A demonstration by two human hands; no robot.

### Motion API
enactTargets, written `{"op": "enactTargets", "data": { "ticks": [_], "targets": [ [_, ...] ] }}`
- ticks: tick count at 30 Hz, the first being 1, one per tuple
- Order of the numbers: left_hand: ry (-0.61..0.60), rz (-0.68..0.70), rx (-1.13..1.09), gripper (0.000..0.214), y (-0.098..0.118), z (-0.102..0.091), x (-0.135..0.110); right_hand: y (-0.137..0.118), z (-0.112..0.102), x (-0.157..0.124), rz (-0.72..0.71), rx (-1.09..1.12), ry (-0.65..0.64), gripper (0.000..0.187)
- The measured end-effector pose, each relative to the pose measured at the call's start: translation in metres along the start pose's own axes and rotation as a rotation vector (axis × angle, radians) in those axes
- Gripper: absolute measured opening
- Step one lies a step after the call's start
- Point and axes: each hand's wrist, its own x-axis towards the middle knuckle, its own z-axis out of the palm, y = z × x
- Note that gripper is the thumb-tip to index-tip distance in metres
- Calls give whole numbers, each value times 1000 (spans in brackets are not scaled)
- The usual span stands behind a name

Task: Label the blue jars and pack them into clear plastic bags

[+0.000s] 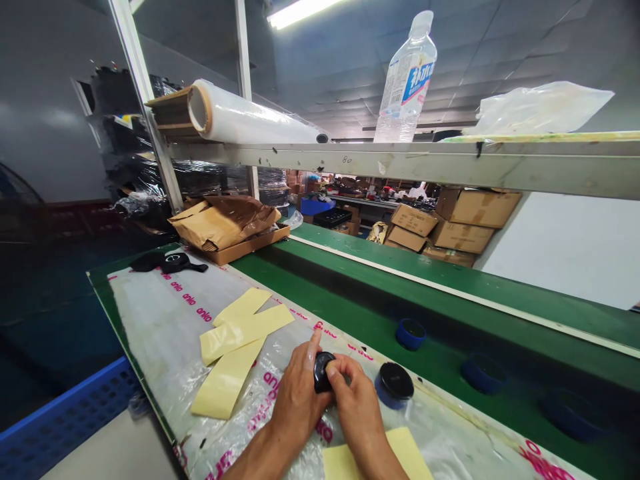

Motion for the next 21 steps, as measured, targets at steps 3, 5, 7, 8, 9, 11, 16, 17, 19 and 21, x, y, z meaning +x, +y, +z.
{"op": "enactTargets", "data": {
  "ticks": [3, 5, 7, 8, 9, 11, 16, 17, 19, 21],
  "targets": [
    [1, -8, 9, 106, -1, 1, 0, 1, 1, -1, -4, -7, 8, 30],
    [-1, -1, 7, 103, -1, 1, 0, 2, 2, -2, -8, -6, 16, 29],
    [0, 6, 5, 101, -1, 1, 1, 3, 3, -2, -13, -3, 20, 28],
    [2, 4, 6, 101, -2, 1, 1, 3, 3, -2, -15, -1, 19, 28],
    [4, 1, 8, 100, -2, 1, 1, 4, 4, -3, -16, 1, 19, 28],
    [2, -10, 10, 98, -2, 1, 1, 4, 4, -3, -16, 7, 19, 28],
    [-12, -37, 12, 95, 1, 0, 2, 5, 4, -1, -10, 26, 43, 28],
    [-13, -47, 12, 94, 2, 0, 2, 5, 4, -1, -10, 30, 51, 28],
    [-17, -68, 10, 93, 5, 0, 3, 5, 5, 0, -12, 39, 64, 28],
    [-18, -84, 13, 91, 6, -1, 4, 5, 5, 0, -14, 46, 73, 29]
  ]
}}
